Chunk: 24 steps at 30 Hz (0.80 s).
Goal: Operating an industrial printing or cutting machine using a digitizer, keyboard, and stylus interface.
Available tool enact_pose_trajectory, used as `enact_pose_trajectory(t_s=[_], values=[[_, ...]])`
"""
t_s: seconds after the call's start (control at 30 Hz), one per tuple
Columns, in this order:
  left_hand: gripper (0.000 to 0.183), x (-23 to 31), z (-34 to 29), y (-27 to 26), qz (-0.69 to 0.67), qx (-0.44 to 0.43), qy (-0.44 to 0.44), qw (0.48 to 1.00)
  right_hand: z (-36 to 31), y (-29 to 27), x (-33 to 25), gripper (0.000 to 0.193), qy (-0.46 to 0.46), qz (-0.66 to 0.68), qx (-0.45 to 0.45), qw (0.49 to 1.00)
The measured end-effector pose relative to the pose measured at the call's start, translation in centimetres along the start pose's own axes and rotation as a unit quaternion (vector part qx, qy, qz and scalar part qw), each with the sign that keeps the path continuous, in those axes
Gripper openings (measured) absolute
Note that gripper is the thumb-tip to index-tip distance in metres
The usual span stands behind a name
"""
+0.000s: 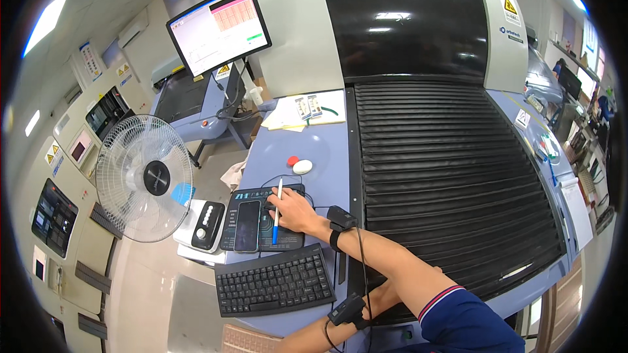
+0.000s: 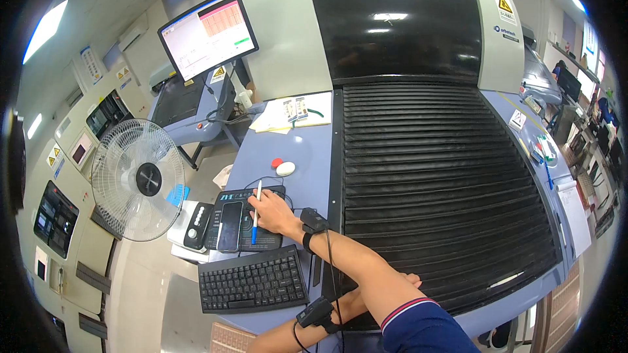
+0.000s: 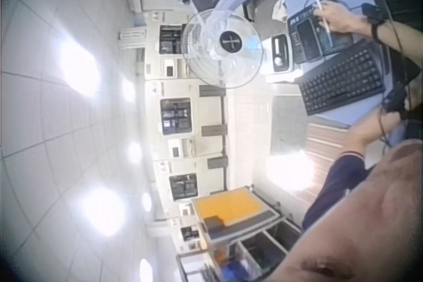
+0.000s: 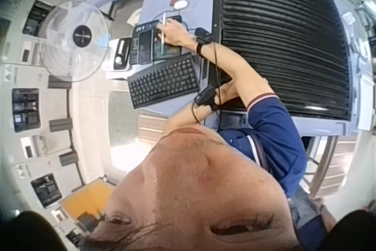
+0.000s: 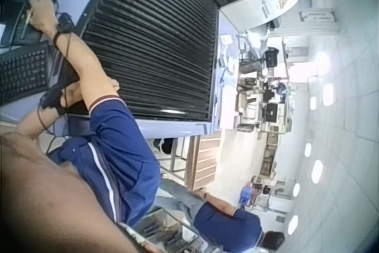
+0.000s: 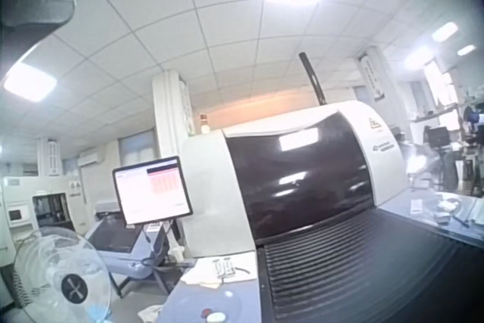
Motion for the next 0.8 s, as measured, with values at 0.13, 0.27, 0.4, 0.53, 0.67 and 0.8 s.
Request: enact_pose_trajectory(t_s=[0.13,0.27,0.4,0.53,0.67,0.8], values=[[0.031,4.1,0.0,-2.4,0.05,0.0,-0.029,0.998,0.0,-0.1,0.0,0.033,0.003,0.002,-0.003,1.0],[0.033,3.6,0.4,-1.9,0.046,-0.032,-0.038,0.998,-0.2,-0.4,0.1,0.032,-0.009,-0.001,0.003,1.0],[0.033,-5.4,1.8,3.2,0.057,0.004,0.1,0.993,0.2,-0.1,-0.7,0.032,-0.018,-0.007,0.006,1.0],[0.034,-6.0,0.8,2.8,0.025,-0.017,0.042,0.999,-0.1,-0.3,-0.2,0.031,-0.015,-0.011,0.01,1.0],[0.035,-4.7,0.5,2.2,0.009,-0.021,0.027,0.999,0.0,-0.3,-0.2,0.031,-0.015,-0.008,0.01,1.0],[0.036,-4.2,0.3,2.1,-0.001,-0.025,0.02,0.999,0.0,-0.3,-0.3,0.031,-0.016,-0.007,0.014,1.0]])
Point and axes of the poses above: each hand's wrist, its own z-axis towards the middle knuckle, its own y-axis out of the palm, x = y × z, the point moved 5 cm from there along z, towards the middle knuckle, and after that the axes turned 9 degrees about z, right-handed, at the moved point
